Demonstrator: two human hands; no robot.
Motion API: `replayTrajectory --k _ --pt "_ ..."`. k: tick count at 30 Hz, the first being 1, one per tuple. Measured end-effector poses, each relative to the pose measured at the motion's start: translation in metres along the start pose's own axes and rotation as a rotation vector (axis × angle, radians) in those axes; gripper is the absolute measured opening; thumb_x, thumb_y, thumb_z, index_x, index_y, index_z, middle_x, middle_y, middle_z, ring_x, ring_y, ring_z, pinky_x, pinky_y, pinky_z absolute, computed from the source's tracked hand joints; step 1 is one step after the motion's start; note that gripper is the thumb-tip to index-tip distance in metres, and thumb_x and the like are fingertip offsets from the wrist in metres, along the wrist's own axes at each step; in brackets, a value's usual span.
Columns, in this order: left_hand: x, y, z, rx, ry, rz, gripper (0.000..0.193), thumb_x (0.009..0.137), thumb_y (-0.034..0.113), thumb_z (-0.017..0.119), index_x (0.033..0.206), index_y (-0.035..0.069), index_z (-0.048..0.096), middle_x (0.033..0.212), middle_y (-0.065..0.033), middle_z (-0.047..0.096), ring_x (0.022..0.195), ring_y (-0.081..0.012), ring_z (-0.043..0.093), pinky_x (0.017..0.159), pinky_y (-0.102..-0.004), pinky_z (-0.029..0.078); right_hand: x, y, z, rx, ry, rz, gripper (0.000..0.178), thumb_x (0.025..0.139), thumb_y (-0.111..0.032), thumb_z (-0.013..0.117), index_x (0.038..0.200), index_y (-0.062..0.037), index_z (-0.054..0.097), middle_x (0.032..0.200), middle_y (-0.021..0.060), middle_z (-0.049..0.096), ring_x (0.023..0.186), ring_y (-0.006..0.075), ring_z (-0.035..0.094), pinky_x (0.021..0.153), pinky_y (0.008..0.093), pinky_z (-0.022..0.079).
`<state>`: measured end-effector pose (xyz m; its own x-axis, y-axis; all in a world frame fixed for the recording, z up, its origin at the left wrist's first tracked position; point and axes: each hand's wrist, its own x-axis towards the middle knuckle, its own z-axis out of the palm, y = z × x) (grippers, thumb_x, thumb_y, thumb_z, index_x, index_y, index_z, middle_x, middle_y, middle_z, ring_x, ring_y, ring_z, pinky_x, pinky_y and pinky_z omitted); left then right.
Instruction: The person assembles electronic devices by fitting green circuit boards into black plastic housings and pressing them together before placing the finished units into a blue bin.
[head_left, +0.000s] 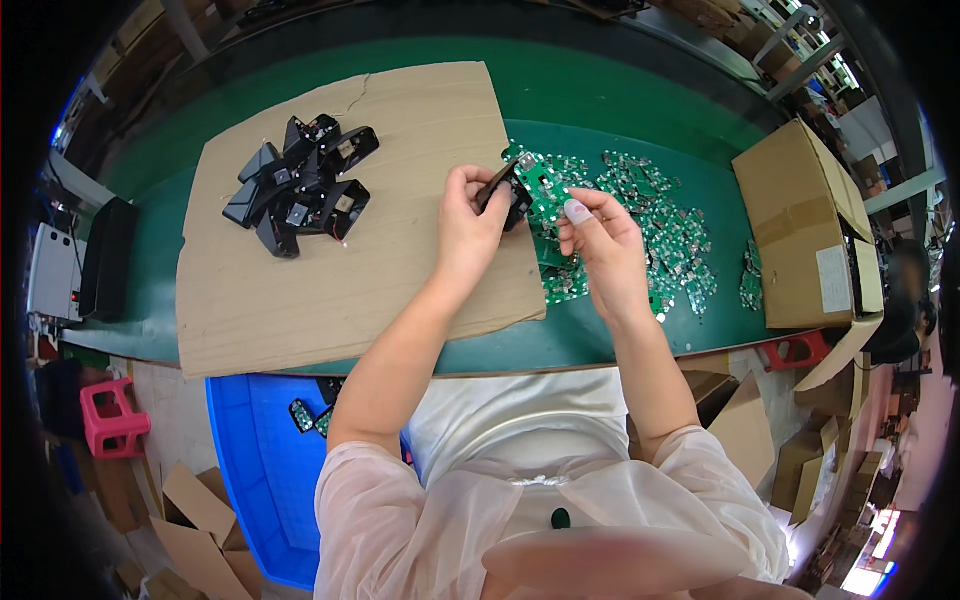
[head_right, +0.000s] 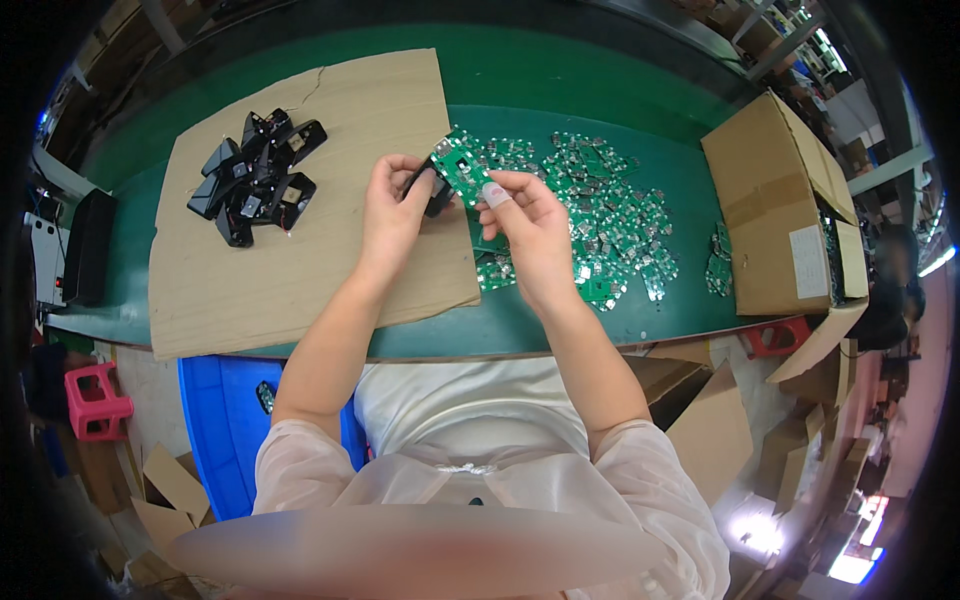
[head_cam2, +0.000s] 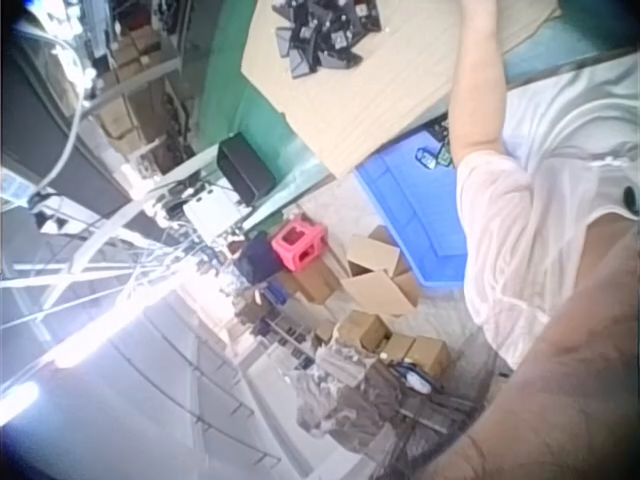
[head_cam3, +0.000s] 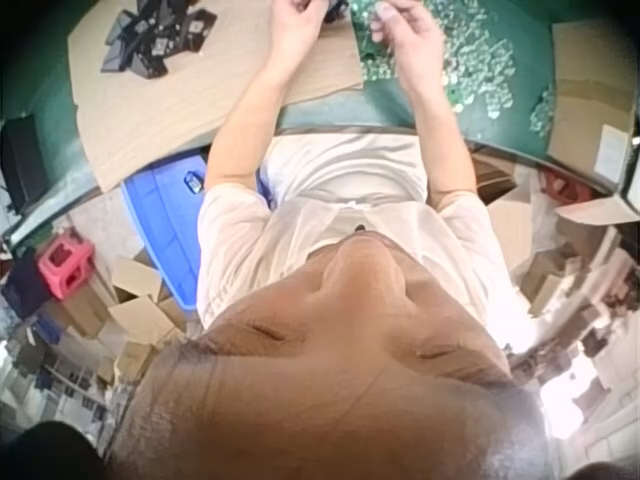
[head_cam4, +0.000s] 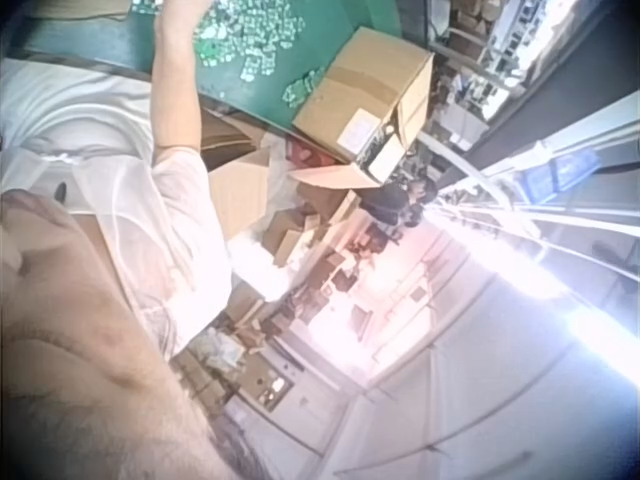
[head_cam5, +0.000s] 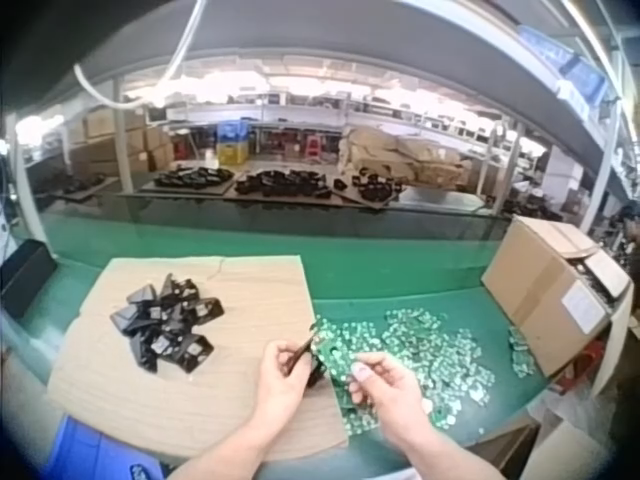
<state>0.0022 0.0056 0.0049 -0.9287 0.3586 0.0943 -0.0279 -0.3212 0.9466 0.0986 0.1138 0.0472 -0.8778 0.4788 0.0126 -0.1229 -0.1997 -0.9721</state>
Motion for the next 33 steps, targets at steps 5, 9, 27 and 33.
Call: replayTrajectory --k 5,9,27,33 --pt "0.001 0.002 -0.002 0.038 -0.006 0.03 0.018 0.084 0.002 0.055 0.097 0.0 0.042 0.081 -0.0089 0.057 0.068 -0.0117 0.058 0.054 -0.0248 0.049 0.006 0.008 -0.002 0.094 -0.037 0.095 0.016 0.087 -0.007 0.054 0.101 0.0 0.055 0.082 0.0048 0.058 0.066 0.0076 0.051 0.058 0.0204 0.044" --pt "-0.005 0.013 0.006 -0.107 -0.08 -0.031 0.02 0.084 0.004 0.056 0.099 0.0 0.043 0.085 -0.0088 0.056 0.073 -0.0118 0.057 0.054 -0.0243 0.051 0.007 0.012 -0.002 0.046 -0.012 0.076 0.015 0.087 -0.007 0.054 0.1 0.0001 0.055 0.081 0.0041 0.058 0.066 0.0073 0.051 0.058 0.0199 0.043" --pt "-0.01 0.013 0.007 -0.004 -0.101 -0.203 0.024 0.082 0.01 0.061 0.104 0.001 0.054 0.087 -0.0061 0.055 0.056 -0.0091 0.054 0.046 -0.0229 0.049 0.019 0.018 -0.003 -0.649 0.038 -0.744 0.006 0.08 -0.009 0.062 0.084 -0.0047 0.062 0.074 0.0041 0.052 0.068 0.0153 0.049 0.053 0.0262 0.041" --pt "-0.01 0.015 0.005 0.52 -0.132 0.587 0.023 0.075 0.004 0.064 0.096 0.012 0.063 0.107 -0.0089 0.05 0.061 -0.0141 0.056 0.056 -0.027 0.046 0.02 -0.016 -0.006 -1.363 -0.087 -0.986 0.009 0.071 -0.008 0.061 0.071 -0.0079 0.052 0.071 0.0024 0.053 0.067 0.0209 0.05 0.052 0.0331 0.042"
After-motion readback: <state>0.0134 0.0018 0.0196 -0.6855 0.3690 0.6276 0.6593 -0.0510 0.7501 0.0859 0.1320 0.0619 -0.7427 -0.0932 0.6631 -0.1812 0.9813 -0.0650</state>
